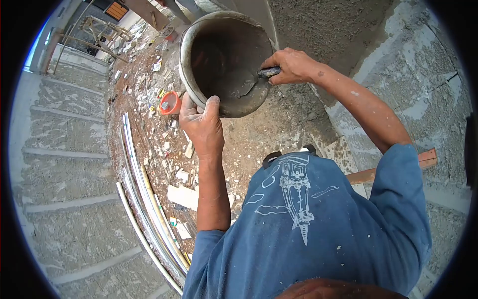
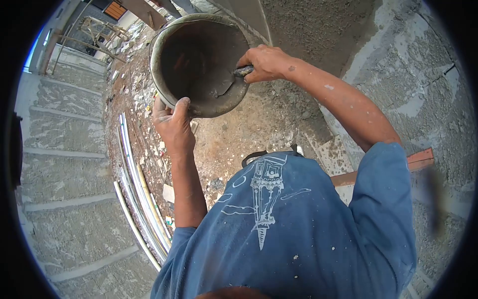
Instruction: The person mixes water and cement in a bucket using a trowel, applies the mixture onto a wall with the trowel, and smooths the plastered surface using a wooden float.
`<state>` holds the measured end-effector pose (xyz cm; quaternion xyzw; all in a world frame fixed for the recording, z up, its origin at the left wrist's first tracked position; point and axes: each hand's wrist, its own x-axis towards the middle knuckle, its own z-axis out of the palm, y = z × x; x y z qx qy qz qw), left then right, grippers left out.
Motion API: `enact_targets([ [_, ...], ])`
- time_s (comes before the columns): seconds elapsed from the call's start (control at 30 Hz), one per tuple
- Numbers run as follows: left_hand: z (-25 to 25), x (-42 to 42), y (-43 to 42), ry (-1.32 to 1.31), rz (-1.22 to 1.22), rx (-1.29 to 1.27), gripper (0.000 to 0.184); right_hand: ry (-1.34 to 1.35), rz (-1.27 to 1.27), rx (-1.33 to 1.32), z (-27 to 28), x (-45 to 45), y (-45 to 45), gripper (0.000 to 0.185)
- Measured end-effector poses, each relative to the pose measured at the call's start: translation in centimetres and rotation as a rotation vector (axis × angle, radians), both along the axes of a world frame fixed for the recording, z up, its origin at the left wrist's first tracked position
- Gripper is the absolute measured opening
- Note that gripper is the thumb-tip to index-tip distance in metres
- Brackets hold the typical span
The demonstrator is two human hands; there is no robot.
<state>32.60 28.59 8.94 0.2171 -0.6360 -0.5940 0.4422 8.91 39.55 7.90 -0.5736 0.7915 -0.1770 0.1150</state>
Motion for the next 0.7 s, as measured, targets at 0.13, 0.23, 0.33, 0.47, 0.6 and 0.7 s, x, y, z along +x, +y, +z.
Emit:
enact_targets([
  [0.13,-0.7,0.4,-0.9,-0.018,-0.035,0.108,0.031,-0.218,0.02,-0.073,-1.1,1.0,0.5,0.049],
  [0.23,1.3,-0.4,0.0,-0.004,0.026,0.189,0.041,-0.207,0.009,-0.099,1.4,1.8,0.8,0.049],
  [0.33,1.7,-0.1,-1.0,0.011,0.105,0.296,0.042,-0.225,0.085,-0.147,4.4,1.0,1.8,0.047],
  [0.47,1.3,0.5,-2.6,0.076,0.164,0.38,0.043,-0.501,0.213,-0.15,7.4,-3.5,3.7,0.045],
  [0.6,-2.4,2.4,-4.7,0.065,0.189,0.422,0.044,-0.879,0.235,-0.094,9.7,-12.1,8.8,0.051],
  [0.7,-5.1,5.6,-5.3,0.01,0.25,0.454,0.045,-0.625,-0.28,-0.638,11.4,-21.1,17.3,0.031],
])
